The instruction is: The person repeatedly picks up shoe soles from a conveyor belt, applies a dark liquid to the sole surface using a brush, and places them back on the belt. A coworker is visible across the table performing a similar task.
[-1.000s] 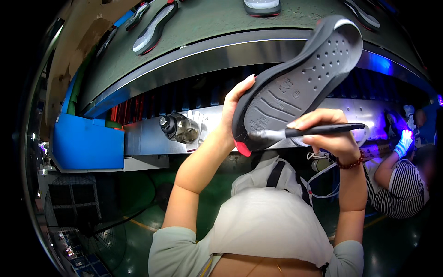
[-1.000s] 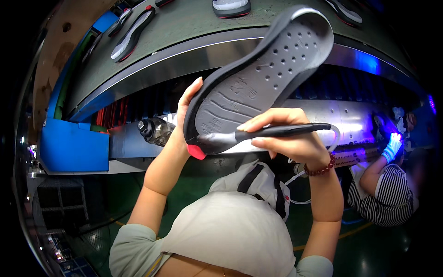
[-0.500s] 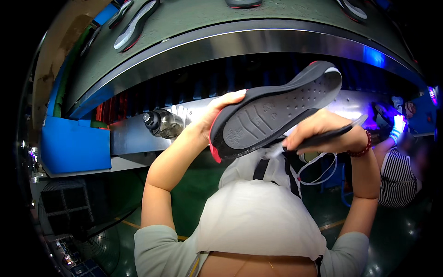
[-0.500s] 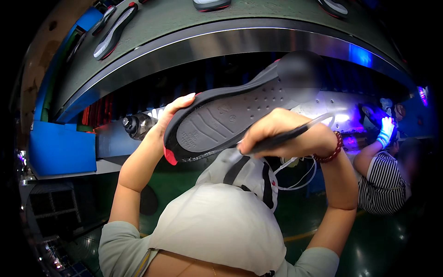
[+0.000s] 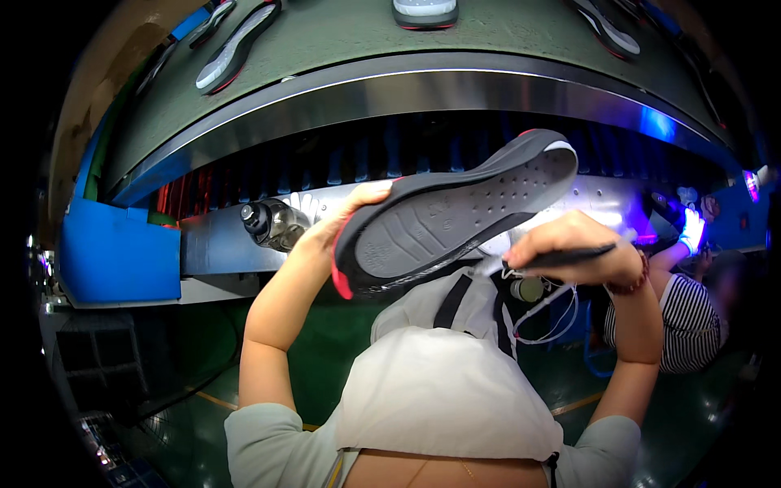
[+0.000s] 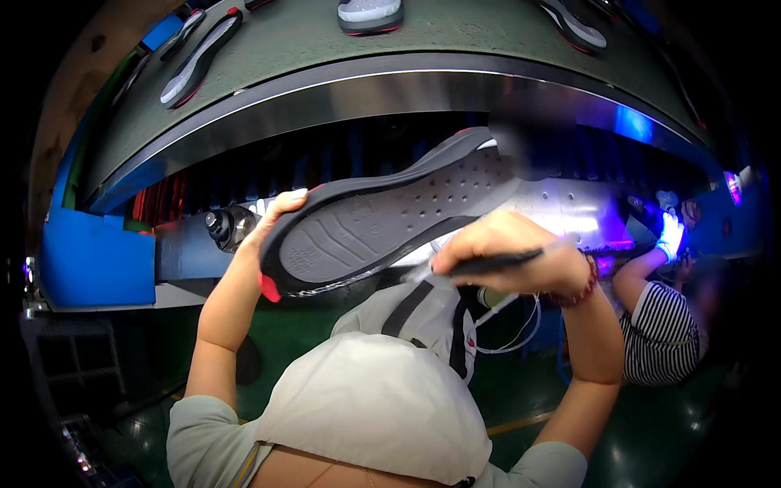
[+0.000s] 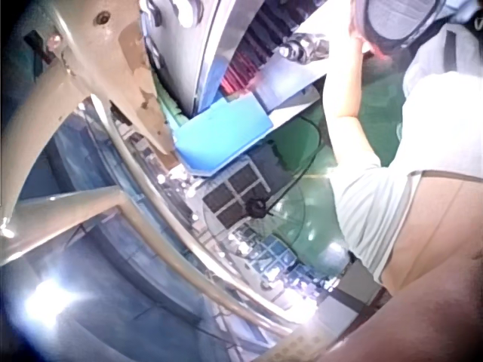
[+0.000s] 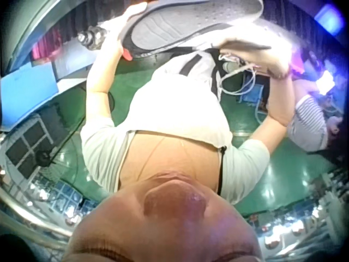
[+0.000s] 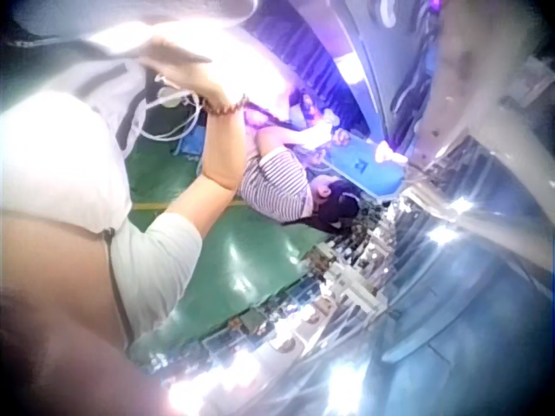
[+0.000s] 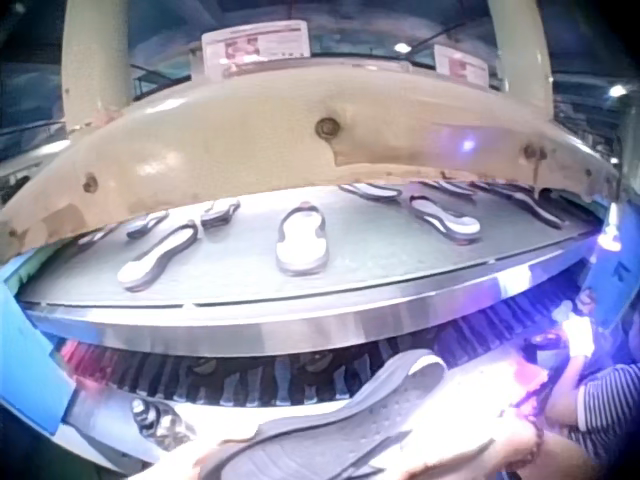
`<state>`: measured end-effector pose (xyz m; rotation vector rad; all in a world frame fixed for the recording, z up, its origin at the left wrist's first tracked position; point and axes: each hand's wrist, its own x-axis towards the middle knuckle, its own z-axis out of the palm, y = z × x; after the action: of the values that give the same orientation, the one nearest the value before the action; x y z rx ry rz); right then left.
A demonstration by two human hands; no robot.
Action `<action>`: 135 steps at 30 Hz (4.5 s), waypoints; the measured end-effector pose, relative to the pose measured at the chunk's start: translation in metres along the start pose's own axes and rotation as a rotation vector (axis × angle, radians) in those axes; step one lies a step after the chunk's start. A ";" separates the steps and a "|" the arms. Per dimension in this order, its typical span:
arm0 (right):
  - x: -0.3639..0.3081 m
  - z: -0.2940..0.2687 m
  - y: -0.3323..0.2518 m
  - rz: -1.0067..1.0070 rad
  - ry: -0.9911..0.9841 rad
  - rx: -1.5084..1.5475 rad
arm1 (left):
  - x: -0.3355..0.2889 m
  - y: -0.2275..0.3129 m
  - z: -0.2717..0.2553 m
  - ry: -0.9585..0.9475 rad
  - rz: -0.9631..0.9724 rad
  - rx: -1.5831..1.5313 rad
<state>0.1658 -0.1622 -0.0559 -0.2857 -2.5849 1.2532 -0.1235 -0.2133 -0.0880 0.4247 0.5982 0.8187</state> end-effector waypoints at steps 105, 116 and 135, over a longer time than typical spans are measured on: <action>-0.011 0.072 -0.004 -0.074 0.230 0.477 | 0.028 -0.045 0.003 -0.359 0.441 -0.152; -0.008 0.051 -0.005 -0.213 0.207 0.236 | 0.029 -0.023 -0.005 -0.102 -0.040 -0.044; -0.017 0.044 -0.004 -0.192 0.115 -0.007 | 0.015 -0.019 0.012 0.164 -0.131 0.058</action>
<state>0.1678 -0.2021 -0.0808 -0.1047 -2.4538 1.1267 -0.0970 -0.2151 -0.0947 0.3695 0.7959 0.7165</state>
